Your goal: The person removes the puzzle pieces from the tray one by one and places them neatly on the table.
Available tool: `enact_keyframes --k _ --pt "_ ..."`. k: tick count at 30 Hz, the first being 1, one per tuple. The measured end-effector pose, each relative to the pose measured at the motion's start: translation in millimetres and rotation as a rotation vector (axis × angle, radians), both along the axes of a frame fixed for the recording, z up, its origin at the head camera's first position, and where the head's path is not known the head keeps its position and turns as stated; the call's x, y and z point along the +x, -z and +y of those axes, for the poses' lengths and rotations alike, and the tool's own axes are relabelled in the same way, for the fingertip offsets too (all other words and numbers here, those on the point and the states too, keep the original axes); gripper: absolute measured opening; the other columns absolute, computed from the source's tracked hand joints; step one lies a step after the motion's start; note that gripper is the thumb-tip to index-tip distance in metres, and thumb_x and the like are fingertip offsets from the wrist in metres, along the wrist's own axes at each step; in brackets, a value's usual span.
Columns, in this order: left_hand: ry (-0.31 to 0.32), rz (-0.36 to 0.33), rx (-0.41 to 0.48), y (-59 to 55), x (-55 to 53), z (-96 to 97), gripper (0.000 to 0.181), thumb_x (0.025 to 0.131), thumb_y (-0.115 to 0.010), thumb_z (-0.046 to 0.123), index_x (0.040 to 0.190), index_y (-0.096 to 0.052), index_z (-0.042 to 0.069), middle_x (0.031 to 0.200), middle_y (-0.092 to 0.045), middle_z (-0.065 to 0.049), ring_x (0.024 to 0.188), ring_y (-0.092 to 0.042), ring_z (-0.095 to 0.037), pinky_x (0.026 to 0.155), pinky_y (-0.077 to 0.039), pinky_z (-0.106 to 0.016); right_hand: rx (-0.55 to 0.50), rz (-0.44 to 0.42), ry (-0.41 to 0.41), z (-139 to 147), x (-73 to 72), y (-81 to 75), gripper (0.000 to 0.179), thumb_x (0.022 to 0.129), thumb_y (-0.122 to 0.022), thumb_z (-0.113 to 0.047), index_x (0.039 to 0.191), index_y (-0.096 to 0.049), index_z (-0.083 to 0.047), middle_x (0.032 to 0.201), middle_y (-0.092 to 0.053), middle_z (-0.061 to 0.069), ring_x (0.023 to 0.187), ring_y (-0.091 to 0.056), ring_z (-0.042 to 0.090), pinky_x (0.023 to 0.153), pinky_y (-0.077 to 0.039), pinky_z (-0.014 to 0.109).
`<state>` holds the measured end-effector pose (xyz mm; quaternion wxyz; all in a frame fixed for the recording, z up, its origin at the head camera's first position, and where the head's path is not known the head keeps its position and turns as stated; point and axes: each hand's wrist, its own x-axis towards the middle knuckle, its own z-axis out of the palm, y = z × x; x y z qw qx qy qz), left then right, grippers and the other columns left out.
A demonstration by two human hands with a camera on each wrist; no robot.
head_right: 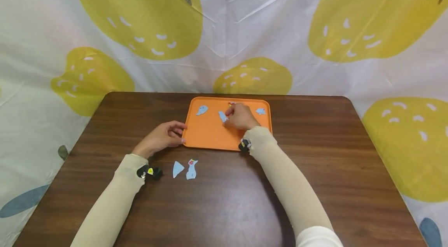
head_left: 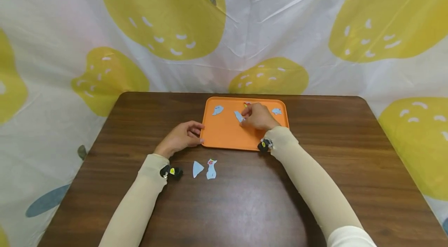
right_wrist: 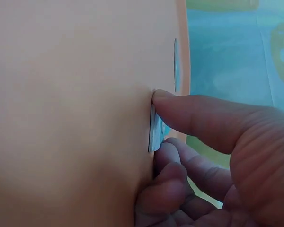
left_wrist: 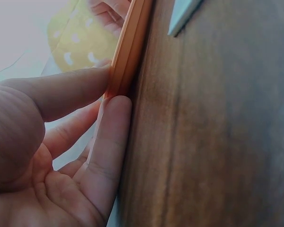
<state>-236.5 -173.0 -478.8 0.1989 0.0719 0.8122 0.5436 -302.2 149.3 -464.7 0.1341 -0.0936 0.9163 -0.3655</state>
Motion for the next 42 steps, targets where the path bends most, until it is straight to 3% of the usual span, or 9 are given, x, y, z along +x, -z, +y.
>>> enact_keyframes --k 8,15,21,27,33,42 --pt "0.006 0.023 -0.005 -2.5 -1.1 0.8 0.052 0.089 -0.085 0.007 0.138 -0.065 0.008 0.117 -0.062 -0.015 0.089 -0.063 -0.020 0.074 -0.057 -0.021 0.027 -0.011 -0.028 0 2.4 -8.6 0.025 0.087 -0.083 -0.014 0.111 -0.078 -0.008 0.111 -0.074 0.009 0.102 -0.065 0.026 0.088 -0.054 0.038" --pt "0.005 -0.003 0.022 -2.5 -1.8 0.5 0.053 0.090 -0.084 0.007 0.139 -0.064 0.006 0.117 -0.061 -0.015 0.089 -0.063 -0.019 0.077 -0.059 -0.021 0.064 0.010 -0.027 -1 7.6 -21.8 0.011 0.090 -0.077 -0.011 0.101 -0.078 -0.009 0.099 -0.076 0.008 0.090 -0.064 0.023 0.076 -0.052 0.032" --pt "-0.011 -0.011 0.028 -1.5 -1.1 0.3 0.052 0.089 -0.084 0.004 0.138 -0.065 0.006 0.116 -0.060 -0.014 0.089 -0.063 -0.019 0.076 -0.059 -0.021 -0.103 -0.012 -0.032 7 15.3 -31.2 0.024 0.095 -0.073 -0.010 0.119 -0.072 -0.011 0.101 -0.073 0.011 0.088 -0.069 0.027 0.071 -0.052 0.034" --pt "-0.011 -0.003 0.004 0.5 -0.3 1.5 0.052 0.089 -0.084 0.004 0.137 -0.065 0.007 0.114 -0.061 -0.013 0.088 -0.063 -0.018 0.074 -0.057 -0.021 -0.288 -0.080 -0.009 17 20.3 -28.2 0.045 0.098 -0.073 -0.008 0.142 -0.063 -0.012 0.104 -0.068 0.015 0.094 -0.071 0.034 0.086 -0.063 0.046" --pt "-0.015 0.001 -0.013 0.4 -0.3 2.2 0.052 0.089 -0.084 0.004 0.137 -0.065 0.007 0.115 -0.061 -0.014 0.088 -0.063 -0.018 0.073 -0.057 -0.020 -0.374 -0.114 0.016 19 25.6 -28.4 0.054 0.097 -0.074 -0.008 0.149 -0.059 -0.012 0.103 -0.071 0.018 0.099 -0.073 0.042 0.092 -0.063 0.050" --pt "-0.022 0.008 -0.009 0.5 0.5 1.7 0.052 0.089 -0.085 0.005 0.137 -0.066 0.008 0.115 -0.062 -0.013 0.088 -0.062 -0.018 0.073 -0.056 -0.020 -0.453 -0.122 0.037 20 34.6 -29.4 0.061 0.094 -0.075 -0.001 0.151 -0.057 -0.014 0.107 -0.069 0.023 0.100 -0.074 0.043 0.090 -0.064 0.050"
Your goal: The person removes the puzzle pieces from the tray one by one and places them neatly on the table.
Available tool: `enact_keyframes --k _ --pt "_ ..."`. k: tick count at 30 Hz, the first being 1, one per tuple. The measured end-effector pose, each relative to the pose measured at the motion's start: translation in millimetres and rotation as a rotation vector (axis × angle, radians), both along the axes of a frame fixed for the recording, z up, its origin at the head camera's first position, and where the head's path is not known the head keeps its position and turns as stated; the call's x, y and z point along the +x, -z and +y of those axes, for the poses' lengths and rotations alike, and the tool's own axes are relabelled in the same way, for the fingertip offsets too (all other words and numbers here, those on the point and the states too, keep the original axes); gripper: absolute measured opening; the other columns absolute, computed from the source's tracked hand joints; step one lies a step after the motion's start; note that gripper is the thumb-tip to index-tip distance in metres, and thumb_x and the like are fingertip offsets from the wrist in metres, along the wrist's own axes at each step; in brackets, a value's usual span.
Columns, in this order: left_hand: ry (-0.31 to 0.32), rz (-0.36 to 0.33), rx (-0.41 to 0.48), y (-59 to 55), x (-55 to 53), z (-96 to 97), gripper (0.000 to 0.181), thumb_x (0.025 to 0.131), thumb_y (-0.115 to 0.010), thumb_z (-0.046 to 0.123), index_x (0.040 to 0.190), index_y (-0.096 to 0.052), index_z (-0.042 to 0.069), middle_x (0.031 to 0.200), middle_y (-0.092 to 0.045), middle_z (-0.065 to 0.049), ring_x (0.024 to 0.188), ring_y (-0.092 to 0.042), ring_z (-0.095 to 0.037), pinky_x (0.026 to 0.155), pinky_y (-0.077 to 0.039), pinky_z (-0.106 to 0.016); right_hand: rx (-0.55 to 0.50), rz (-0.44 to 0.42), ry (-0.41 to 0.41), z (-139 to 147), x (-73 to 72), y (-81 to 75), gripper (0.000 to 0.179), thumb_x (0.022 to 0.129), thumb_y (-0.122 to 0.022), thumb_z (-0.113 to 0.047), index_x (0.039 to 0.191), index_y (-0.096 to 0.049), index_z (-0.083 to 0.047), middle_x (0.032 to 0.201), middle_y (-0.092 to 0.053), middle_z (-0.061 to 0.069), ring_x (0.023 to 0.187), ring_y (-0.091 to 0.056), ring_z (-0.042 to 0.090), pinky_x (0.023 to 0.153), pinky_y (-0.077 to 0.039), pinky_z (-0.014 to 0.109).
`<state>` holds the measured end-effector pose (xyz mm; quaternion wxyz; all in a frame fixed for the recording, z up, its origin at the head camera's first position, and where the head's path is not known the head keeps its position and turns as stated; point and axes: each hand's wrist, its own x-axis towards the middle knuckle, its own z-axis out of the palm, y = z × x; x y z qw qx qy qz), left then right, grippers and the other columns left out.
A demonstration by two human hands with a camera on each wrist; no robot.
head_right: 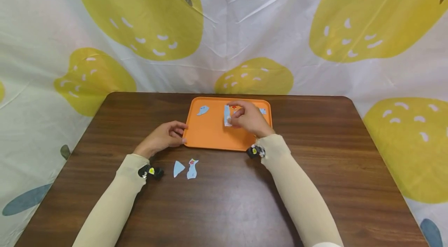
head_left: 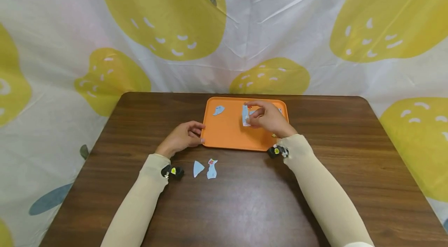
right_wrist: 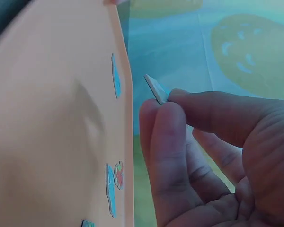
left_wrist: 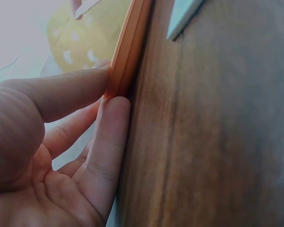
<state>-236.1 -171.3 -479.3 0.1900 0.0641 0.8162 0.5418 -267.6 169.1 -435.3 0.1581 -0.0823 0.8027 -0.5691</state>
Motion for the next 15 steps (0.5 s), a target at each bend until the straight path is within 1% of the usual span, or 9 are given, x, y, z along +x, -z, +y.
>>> enact_keyframes --k 5,9,12,15 --pt "0.003 0.011 -0.012 0.7 -0.6 -0.7 0.052 0.089 -0.085 0.006 0.137 -0.066 0.009 0.116 -0.062 -0.013 0.088 -0.063 -0.019 0.073 -0.056 -0.020 -0.035 0.016 0.004 -1 7.0 1.2 0.063 0.093 -0.077 -0.001 0.151 -0.058 -0.015 0.105 -0.069 0.021 0.096 -0.074 0.037 0.088 -0.064 0.050" --pt "-0.001 -0.005 0.008 1.5 -1.2 -1.2 0.053 0.089 -0.084 0.004 0.138 -0.065 0.008 0.115 -0.061 -0.013 0.088 -0.063 -0.019 0.074 -0.058 -0.021 -0.039 0.037 -0.009 -2 13.4 3.0 0.062 0.093 -0.079 -0.004 0.150 -0.058 -0.016 0.103 -0.072 0.019 0.091 -0.076 0.033 0.085 -0.065 0.045" --pt "-0.004 -0.023 0.037 1.9 -1.6 -1.3 0.053 0.089 -0.083 0.001 0.138 -0.064 0.006 0.114 -0.060 -0.014 0.087 -0.063 -0.018 0.075 -0.059 -0.022 -0.045 0.052 -0.028 -3 18.2 3.3 0.061 0.094 -0.079 -0.006 0.150 -0.057 -0.013 0.103 -0.074 0.018 0.091 -0.077 0.036 0.083 -0.066 0.043" --pt "0.001 -0.027 0.047 1.8 -1.6 -1.3 0.054 0.089 -0.083 0.000 0.139 -0.064 0.004 0.114 -0.059 -0.014 0.086 -0.063 -0.017 0.075 -0.060 -0.022 -0.063 0.060 -0.041 -5 22.9 2.5 0.061 0.095 -0.079 -0.007 0.151 -0.055 -0.012 0.102 -0.075 0.019 0.093 -0.077 0.041 0.083 -0.066 0.045"
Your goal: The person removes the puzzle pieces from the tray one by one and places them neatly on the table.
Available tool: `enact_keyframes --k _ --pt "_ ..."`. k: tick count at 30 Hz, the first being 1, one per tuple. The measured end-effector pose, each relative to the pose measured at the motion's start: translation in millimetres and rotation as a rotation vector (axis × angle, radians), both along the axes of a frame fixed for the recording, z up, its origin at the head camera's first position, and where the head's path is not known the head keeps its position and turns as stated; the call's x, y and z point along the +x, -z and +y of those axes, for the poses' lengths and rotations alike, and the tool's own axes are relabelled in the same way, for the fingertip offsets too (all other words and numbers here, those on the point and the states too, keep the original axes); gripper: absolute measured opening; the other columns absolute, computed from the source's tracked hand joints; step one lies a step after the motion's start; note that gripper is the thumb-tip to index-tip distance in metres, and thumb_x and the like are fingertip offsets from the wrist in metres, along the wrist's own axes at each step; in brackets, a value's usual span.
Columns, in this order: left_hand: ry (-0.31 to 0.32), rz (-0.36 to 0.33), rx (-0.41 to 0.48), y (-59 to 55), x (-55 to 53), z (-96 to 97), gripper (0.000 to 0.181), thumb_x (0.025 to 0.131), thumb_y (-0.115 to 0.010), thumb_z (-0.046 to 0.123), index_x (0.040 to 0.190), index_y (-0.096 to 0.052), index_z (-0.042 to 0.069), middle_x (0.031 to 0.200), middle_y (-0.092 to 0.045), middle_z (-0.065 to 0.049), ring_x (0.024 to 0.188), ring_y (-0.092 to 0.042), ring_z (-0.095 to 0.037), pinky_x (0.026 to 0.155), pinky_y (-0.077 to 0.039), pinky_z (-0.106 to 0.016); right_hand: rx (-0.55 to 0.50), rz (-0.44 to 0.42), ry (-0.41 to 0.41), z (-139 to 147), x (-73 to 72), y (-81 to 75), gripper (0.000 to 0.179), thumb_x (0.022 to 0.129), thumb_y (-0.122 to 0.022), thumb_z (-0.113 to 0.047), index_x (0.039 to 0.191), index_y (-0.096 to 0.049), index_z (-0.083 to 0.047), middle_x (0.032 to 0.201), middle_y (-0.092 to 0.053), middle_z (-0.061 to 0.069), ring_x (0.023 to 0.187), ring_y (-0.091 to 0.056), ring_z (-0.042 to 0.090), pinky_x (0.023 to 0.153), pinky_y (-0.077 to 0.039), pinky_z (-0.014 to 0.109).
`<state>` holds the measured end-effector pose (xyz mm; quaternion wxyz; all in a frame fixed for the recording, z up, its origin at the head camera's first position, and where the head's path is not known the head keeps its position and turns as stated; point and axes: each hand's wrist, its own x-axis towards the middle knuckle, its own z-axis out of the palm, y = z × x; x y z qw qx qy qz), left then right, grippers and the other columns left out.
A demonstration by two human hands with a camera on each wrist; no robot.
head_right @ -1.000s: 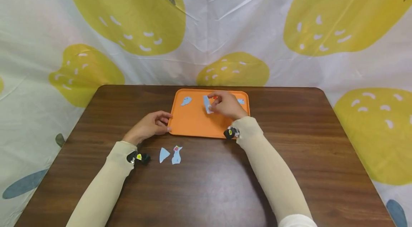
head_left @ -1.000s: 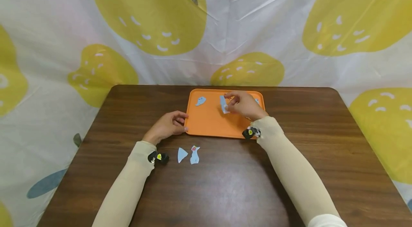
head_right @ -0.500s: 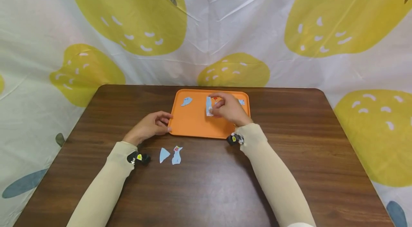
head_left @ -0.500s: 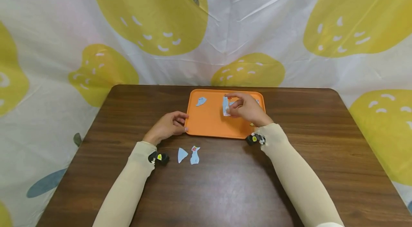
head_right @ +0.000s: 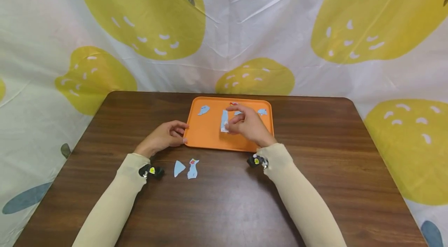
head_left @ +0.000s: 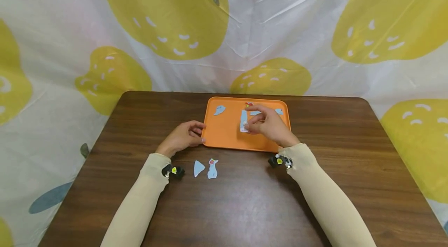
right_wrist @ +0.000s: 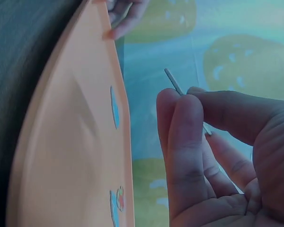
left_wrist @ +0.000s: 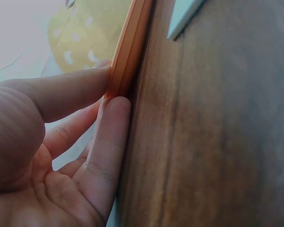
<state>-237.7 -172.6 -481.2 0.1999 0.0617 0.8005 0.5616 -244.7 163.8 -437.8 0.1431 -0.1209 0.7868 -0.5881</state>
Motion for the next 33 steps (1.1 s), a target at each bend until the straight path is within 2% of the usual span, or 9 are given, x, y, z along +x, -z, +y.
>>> enact_keyframes --k 7,13,24,33 --pt "0.017 0.029 -0.013 -0.2 0.2 -1.3 0.053 0.089 -0.083 0.003 0.138 -0.064 0.004 0.113 -0.060 -0.014 0.085 -0.062 -0.016 0.073 -0.058 -0.021 -0.076 -0.006 -0.029 -6 10.4 -1.2 0.063 0.093 -0.079 -0.004 0.150 -0.054 -0.011 0.102 -0.074 0.020 0.091 -0.076 0.047 0.081 -0.065 0.053" --pt "0.017 0.044 -0.026 -1.7 1.3 -2.5 0.053 0.089 -0.084 0.003 0.138 -0.064 0.003 0.114 -0.061 -0.016 0.084 -0.062 -0.017 0.072 -0.056 -0.019 -0.149 -0.016 -0.050 -12 18.0 2.5 0.063 0.092 -0.078 0.001 0.149 -0.054 -0.013 0.101 -0.071 0.019 0.087 -0.078 0.040 0.082 -0.064 0.056" --pt "0.017 0.046 -0.041 -1.0 2.1 0.9 0.052 0.089 -0.084 0.006 0.138 -0.065 0.006 0.115 -0.062 -0.015 0.086 -0.062 -0.017 0.072 -0.054 -0.020 -0.121 -0.057 -0.107 -15 33.6 8.4 0.066 0.092 -0.079 -0.001 0.151 -0.051 -0.007 0.102 -0.068 0.019 0.082 -0.076 0.029 0.080 -0.066 0.042" --pt "0.031 0.040 -0.034 -1.9 1.2 3.5 0.054 0.089 -0.084 0.007 0.139 -0.064 0.006 0.116 -0.062 -0.015 0.087 -0.063 -0.018 0.074 -0.055 -0.021 -0.105 -0.028 -0.170 -17 47.4 14.7 0.058 0.092 -0.077 0.001 0.144 -0.053 -0.009 0.098 -0.071 0.020 0.084 -0.075 0.050 0.074 -0.066 0.049"
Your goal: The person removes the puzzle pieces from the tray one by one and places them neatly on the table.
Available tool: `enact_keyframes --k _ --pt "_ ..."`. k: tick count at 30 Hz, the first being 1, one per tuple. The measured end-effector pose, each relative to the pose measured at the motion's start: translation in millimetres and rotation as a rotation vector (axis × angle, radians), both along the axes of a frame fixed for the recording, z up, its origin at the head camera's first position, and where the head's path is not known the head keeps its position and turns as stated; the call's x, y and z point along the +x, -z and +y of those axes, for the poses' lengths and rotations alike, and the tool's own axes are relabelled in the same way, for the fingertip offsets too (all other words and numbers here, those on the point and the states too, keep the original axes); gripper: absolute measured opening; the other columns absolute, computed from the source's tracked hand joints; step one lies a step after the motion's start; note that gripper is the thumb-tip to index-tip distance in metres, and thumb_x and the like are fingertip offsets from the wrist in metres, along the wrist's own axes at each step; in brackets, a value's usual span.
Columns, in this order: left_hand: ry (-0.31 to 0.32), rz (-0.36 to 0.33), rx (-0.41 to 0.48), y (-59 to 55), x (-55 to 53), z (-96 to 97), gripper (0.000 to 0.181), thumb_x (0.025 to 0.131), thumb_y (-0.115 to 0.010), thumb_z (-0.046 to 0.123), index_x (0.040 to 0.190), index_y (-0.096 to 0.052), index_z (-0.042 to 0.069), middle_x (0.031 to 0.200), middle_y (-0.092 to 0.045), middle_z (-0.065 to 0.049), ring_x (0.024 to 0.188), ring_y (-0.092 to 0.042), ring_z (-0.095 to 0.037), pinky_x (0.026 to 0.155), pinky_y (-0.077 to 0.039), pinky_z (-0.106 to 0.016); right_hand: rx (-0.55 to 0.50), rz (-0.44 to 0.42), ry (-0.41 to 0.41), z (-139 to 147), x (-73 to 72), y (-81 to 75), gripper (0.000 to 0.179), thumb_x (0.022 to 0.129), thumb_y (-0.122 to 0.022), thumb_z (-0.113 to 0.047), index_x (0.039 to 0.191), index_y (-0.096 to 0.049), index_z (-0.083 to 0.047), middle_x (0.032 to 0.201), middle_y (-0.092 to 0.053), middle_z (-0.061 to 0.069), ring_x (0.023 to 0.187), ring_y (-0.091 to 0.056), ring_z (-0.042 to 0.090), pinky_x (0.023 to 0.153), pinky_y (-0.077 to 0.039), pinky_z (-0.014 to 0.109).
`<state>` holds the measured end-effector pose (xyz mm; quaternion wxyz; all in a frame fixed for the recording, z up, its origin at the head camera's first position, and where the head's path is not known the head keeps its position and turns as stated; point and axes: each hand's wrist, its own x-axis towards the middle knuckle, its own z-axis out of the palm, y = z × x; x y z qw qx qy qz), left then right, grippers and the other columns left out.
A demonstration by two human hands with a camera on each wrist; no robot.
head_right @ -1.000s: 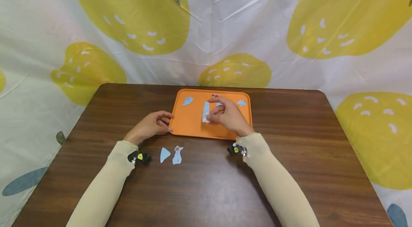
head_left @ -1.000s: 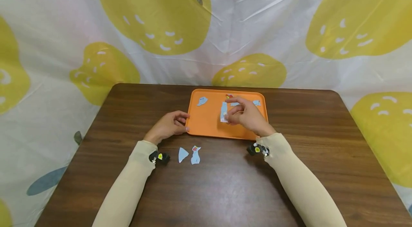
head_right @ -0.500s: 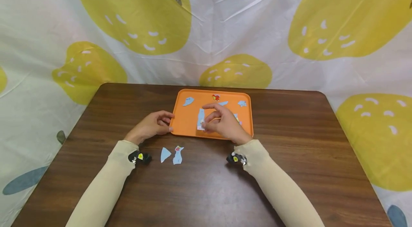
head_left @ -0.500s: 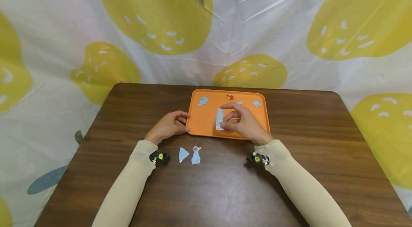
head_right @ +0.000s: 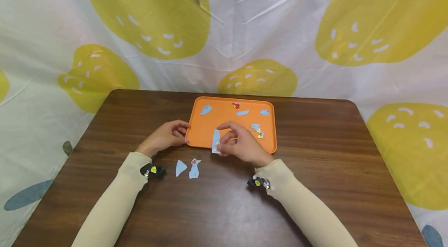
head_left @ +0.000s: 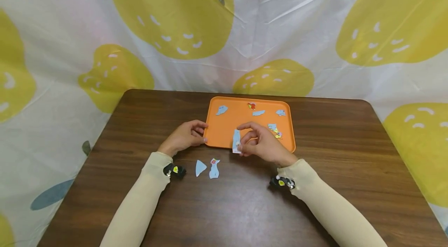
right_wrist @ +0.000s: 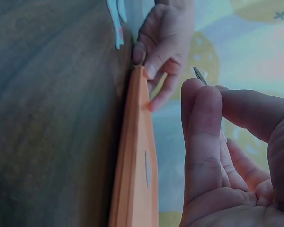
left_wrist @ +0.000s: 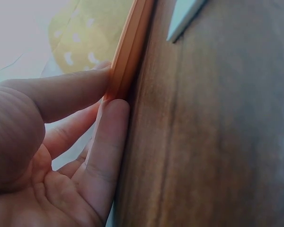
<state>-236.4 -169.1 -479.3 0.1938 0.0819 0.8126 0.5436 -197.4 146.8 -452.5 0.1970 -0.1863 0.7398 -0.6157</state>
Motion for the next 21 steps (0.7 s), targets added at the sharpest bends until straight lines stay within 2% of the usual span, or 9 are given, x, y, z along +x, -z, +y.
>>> enact_keyframes --k 5,12,21 --pt "0.008 0.004 -0.011 -2.8 0.6 0.1 0.054 0.090 -0.084 0.008 0.140 -0.064 0.005 0.119 -0.062 -0.017 0.088 -0.062 -0.019 0.074 -0.054 -0.021 0.008 -0.012 -0.026 -4 6.1 4.4 0.057 0.091 -0.078 0.001 0.141 -0.053 -0.009 0.095 -0.071 0.020 0.082 -0.074 0.051 0.072 -0.066 0.045" --pt "0.007 0.004 -0.018 -0.9 0.2 -0.2 0.053 0.090 -0.084 0.008 0.139 -0.064 0.007 0.118 -0.062 -0.015 0.089 -0.062 -0.019 0.075 -0.055 -0.022 0.050 -0.029 -0.079 -9 16.3 8.8 0.057 0.091 -0.081 -0.001 0.140 -0.053 -0.005 0.093 -0.073 0.017 0.076 -0.077 0.033 0.071 -0.066 0.044" --pt "0.003 0.015 -0.036 -2.5 1.3 0.7 0.053 0.090 -0.084 0.009 0.139 -0.064 0.008 0.117 -0.062 -0.014 0.089 -0.062 -0.019 0.074 -0.055 -0.022 0.138 -0.033 -0.112 -14 25.9 12.2 0.053 0.088 -0.085 -0.008 0.133 -0.057 -0.003 0.089 -0.078 0.011 0.072 -0.076 0.025 0.070 -0.065 0.043"
